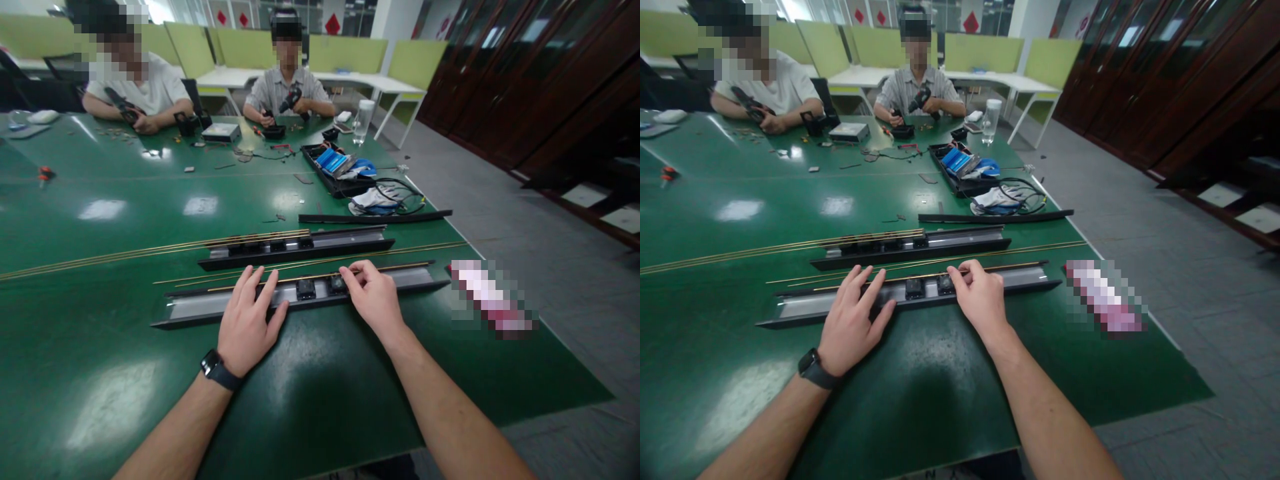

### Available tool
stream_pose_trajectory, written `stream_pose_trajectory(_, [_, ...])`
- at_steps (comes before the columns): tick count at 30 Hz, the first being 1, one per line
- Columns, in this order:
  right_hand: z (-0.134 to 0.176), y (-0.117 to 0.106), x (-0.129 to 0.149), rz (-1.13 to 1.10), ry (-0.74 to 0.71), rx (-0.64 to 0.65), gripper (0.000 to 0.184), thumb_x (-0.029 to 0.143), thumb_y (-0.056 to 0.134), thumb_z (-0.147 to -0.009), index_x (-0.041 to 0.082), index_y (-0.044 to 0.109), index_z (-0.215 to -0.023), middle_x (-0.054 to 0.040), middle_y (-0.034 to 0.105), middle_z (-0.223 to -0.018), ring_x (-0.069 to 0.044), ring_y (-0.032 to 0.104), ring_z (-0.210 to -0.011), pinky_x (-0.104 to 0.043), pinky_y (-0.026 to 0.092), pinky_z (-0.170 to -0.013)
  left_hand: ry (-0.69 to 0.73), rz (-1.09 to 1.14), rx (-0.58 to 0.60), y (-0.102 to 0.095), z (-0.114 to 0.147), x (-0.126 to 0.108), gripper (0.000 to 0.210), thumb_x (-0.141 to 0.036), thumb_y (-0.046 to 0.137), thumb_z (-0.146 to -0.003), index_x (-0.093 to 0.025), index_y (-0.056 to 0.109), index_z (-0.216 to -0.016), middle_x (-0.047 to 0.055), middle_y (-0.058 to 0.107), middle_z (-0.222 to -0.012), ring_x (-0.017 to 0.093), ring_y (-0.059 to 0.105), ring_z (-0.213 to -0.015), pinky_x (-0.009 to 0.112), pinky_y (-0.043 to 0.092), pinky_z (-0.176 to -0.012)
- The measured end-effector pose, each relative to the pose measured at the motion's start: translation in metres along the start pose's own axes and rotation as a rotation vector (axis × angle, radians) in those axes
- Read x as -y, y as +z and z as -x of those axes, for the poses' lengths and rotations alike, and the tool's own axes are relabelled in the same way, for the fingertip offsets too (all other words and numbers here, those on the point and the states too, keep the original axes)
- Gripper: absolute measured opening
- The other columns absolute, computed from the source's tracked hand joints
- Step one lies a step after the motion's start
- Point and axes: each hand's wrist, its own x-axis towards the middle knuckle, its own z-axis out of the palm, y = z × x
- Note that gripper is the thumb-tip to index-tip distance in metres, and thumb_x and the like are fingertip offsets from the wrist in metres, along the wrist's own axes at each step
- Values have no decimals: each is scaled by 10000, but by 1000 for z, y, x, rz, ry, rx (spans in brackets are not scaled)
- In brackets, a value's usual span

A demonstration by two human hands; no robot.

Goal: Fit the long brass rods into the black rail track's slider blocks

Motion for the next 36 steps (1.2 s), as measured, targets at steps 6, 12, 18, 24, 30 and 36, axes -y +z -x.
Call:
stream_pose_trajectory(6, [1,-2,3,-7,-5,17,357,576,596,-990,254,714,-892,9,699,-663,-165,635,-619,-292,427,-671,-1,-3,6,-1,0,0,650,-366,631,-1003,-223,433,-1604,197,498,-1580,394,380,-1561,602,436,-1221])
stream_pose_trajectory(12, [1,-3,2,32,-29,25,407,589,574,-1006,252,711,-825,15,654,-635,-153,591,-597,-287,398,-650,-9,14,8,-2,-1,-1,665,-364,636,-996,-237,425,-1614,187,492,-1594,397,384,-1559,601,439,-1222])
stream_pose_trajectory(18, [0,0,-2,60,-47,9,444,608,553,-1018,255,728,-813,11,655,-627,-155,581,-580,-292,395,-657,-13,10,5,-1,-1,-1,678,-373,633,-999,-245,406,-1625,184,493,-1592,397,387,-1559,603,444,-1215])
stream_pose_trajectory(24, [0,-1,-1,49,-41,10,418,591,556,-1017,256,738,-843,1,689,-661,-166,618,-605,-294,409,-665,-11,10,-1,0,-1,-2,666,-369,630,-1001,-228,421,-1617,191,492,-1593,395,375,-1565,594,437,-1221])
stream_pose_trajectory(30, [0,-1,-2,-17,-15,-2,323,558,628,-969,252,726,-940,12,706,-670,-168,622,-595,-293,438,-682,-2,5,-13,2,0,-1,645,-372,627,-1003,-209,446,-1600,199,500,-1581,397,373,-1565,593,436,-1221])
stream_pose_trajectory(36, [-2,0,-4,-6,-25,6,348,559,608,-983,251,725,-869,24,667,-632,-155,598,-587,-286,418,-676,4,-3,-17,3,-1,-1,635,-374,612,-1011,-197,443,-1598,207,499,-1578,396,370,-1567,587,441,-1217])
